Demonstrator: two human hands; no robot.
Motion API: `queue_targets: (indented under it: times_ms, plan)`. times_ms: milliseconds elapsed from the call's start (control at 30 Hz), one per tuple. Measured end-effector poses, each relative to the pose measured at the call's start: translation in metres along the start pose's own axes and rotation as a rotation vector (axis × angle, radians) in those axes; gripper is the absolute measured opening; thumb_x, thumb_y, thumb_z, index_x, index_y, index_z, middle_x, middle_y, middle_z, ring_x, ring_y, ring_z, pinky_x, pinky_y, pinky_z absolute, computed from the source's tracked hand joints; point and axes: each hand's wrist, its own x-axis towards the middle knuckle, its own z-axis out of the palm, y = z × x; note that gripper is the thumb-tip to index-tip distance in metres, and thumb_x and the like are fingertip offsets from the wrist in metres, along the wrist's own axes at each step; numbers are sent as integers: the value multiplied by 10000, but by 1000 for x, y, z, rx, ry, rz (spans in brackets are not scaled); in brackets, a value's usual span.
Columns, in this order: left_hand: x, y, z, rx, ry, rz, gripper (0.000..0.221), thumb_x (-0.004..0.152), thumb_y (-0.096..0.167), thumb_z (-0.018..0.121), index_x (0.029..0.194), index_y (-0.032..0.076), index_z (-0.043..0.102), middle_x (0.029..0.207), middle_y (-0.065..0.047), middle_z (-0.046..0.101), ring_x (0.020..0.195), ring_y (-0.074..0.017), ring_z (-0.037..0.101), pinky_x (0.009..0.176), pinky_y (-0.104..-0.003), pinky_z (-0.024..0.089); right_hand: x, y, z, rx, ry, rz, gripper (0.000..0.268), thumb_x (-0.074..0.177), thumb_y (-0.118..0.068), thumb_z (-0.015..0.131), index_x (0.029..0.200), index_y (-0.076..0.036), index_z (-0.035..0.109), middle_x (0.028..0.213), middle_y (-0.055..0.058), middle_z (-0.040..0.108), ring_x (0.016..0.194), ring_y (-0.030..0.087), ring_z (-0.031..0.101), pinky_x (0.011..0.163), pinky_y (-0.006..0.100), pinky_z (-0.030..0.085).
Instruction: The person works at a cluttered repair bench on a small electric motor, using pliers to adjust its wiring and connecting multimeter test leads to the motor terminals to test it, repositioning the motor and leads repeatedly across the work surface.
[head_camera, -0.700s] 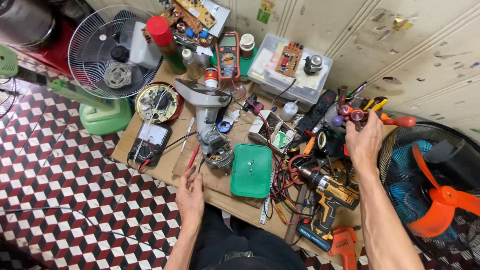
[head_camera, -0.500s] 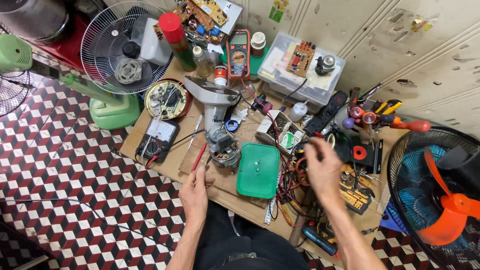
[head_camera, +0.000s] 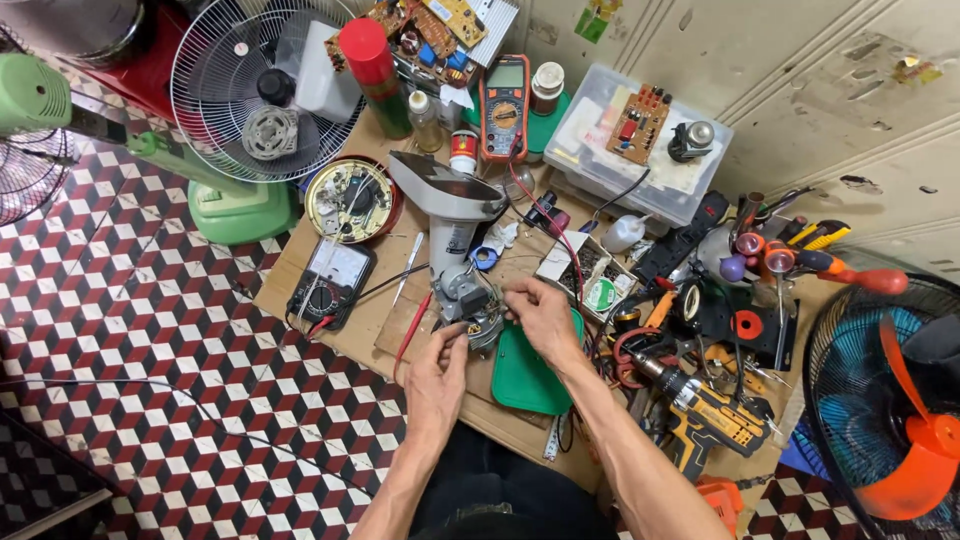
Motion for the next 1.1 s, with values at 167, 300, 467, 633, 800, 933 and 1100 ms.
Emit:
queue_targets:
  times_ms: [167, 300, 467, 633, 800, 933, 1100]
  plan:
    - [13, 2, 14, 15, -48, 19, 267, 946, 186, 665, 1173, 56, 722, 891, -53, 752, 730, -103, 682, 677, -268, 565, -15, -3, 3, 256, -34, 48, 266, 952, -163, 646, 1123, 27, 716, 888, 51, 718, 771, 111, 654, 696, 246, 528]
    - [17, 11, 12, 130, -60, 49, 274, 931, 175, 680, 1178, 66, 725, 853, -82, 719, 694, -119, 668, 644, -279, 548, -23, -26, 10, 288, 22, 175, 278, 962, -251, 644, 1136, -41, 699, 921, 9, 710, 786, 93, 643, 695, 234, 502]
    - [16, 15, 9, 144, -78, 35, 270, 922, 181, 684, 1163, 69, 729, 791, -72, 691, 647, -125, 622, 613, -282, 527, 1, -2, 9, 278, -14, 220, 242, 920, -171, 681, 1093, -8, 727, 852, 15, 681, 719, 101, 589, 635, 256, 457]
    - [17, 17, 8, 175, -81, 71, 258, 924, 185, 690, 1146, 60, 728, 774, -63, 656, 639, -120, 591, 607, -284, 512, -4, 10, 5, 334, -26, 209, 221, 861, -35, 679, 1066, 32, 729, 839, 22, 711, 723, 93, 611, 652, 240, 490]
    - [19, 24, 1, 138, 34, 43, 228, 941, 217, 704, 1105, 62, 739, 767, -59, 674, 652, -128, 592, 631, -280, 515, 2, 7, 7, 334, -27, 190, 278, 876, -25, 666, 1146, 20, 714, 892, 66, 704, 766, 122, 620, 694, 258, 489]
    - [27, 38, -2, 119, 76, 130, 270, 911, 194, 726, 1122, 29, 691, 816, -66, 663, 684, -147, 595, 639, -288, 523, 30, 4, 13, 232, 12, 39, 355, 854, -47, 639, 1201, 12, 683, 1061, 52, 732, 947, 112, 679, 863, 237, 535]
    - [38, 33, -4, 282, 62, 286, 327, 867, 156, 771, 1143, 10, 674, 917, -117, 617, 723, -215, 618, 655, -350, 517, 59, 11, 22, 70, -295, 92, 491, 842, -47, 636, 1332, -20, 615, 1104, 51, 731, 1000, 132, 665, 894, 252, 512]
